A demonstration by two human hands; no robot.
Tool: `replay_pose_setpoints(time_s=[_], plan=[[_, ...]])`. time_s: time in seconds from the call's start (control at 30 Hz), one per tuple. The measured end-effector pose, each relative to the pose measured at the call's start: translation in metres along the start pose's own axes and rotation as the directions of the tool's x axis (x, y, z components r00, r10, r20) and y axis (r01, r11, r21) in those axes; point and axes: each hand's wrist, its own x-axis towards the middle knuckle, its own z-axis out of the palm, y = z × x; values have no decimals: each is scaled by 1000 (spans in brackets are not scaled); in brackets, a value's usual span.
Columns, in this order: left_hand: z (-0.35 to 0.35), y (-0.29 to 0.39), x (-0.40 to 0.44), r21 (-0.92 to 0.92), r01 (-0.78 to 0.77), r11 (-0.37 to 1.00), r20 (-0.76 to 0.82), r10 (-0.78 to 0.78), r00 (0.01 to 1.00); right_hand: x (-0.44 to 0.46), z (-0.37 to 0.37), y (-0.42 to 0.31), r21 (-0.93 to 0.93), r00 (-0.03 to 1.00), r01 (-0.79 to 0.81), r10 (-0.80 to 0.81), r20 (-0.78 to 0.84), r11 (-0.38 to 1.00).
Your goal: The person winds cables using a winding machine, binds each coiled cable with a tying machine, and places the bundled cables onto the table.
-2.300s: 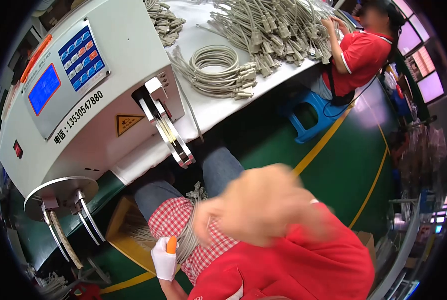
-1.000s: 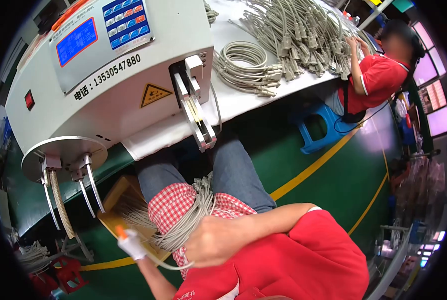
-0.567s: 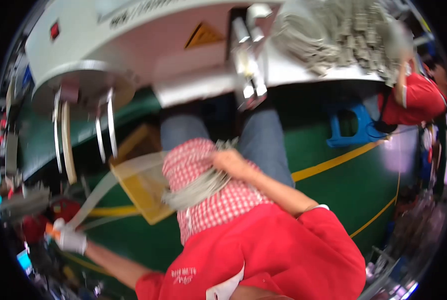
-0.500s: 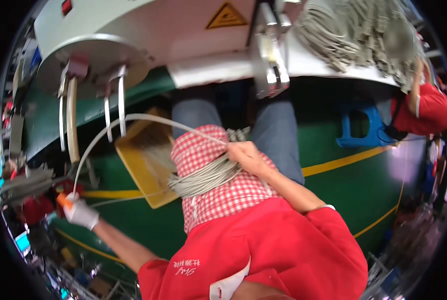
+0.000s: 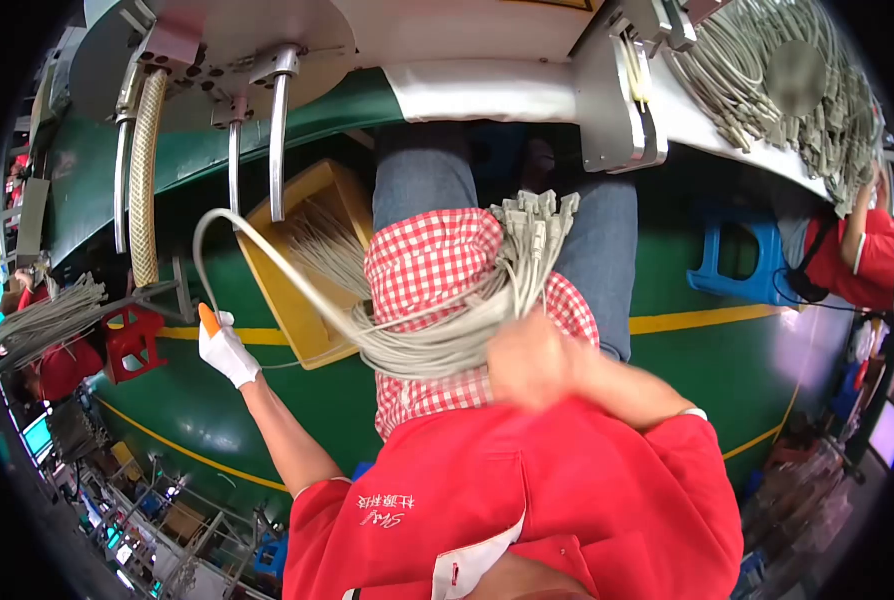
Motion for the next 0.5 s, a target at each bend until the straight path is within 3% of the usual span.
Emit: replay_pose_setpoints(time_s=[0.03, 0.17, 0.2, 0.23, 0.3, 0.33, 0.4, 0.43, 0.5], plan=[[3, -3, -2, -19, 25, 999, 6, -25, 1000, -16, 1, 29, -287, 929, -257, 317, 189, 923], [17, -6, -10, 20, -8, 1000, 39, 8, 999, 2, 18, 37, -220, 956, -288, 291, -19, 932], [13, -9, -15, 93, -45, 995, 50, 40, 998, 13, 33, 15, 149, 977, -188, 200, -73, 971], [12, -9, -15, 162, -94, 982, 77, 83, 994, 13, 38, 0, 216, 985, -168, 156, 74, 962], [14, -10, -13, 60, 51, 997, 28, -52, 998, 9, 39, 15, 201, 987, -63, 91, -135, 978], [14, -13, -18, 7, 73, 997, 55, -74, 996, -37, 51, 66, 74, 934, -291, 300, -196, 954], [14, -7, -21, -22, 160, 987, 57, -158, 986, -64, 58, 102, -59, 875, -434, 405, -265, 899], [20, -3, -19, -49, 189, 981, 62, -186, 980, -37, 47, 80, -75, 912, -352, 324, -251, 933], [24, -8, -24, -25, 90, 996, 67, -88, 994, 9, 34, 24, -68, 963, -200, 183, -195, 978]])
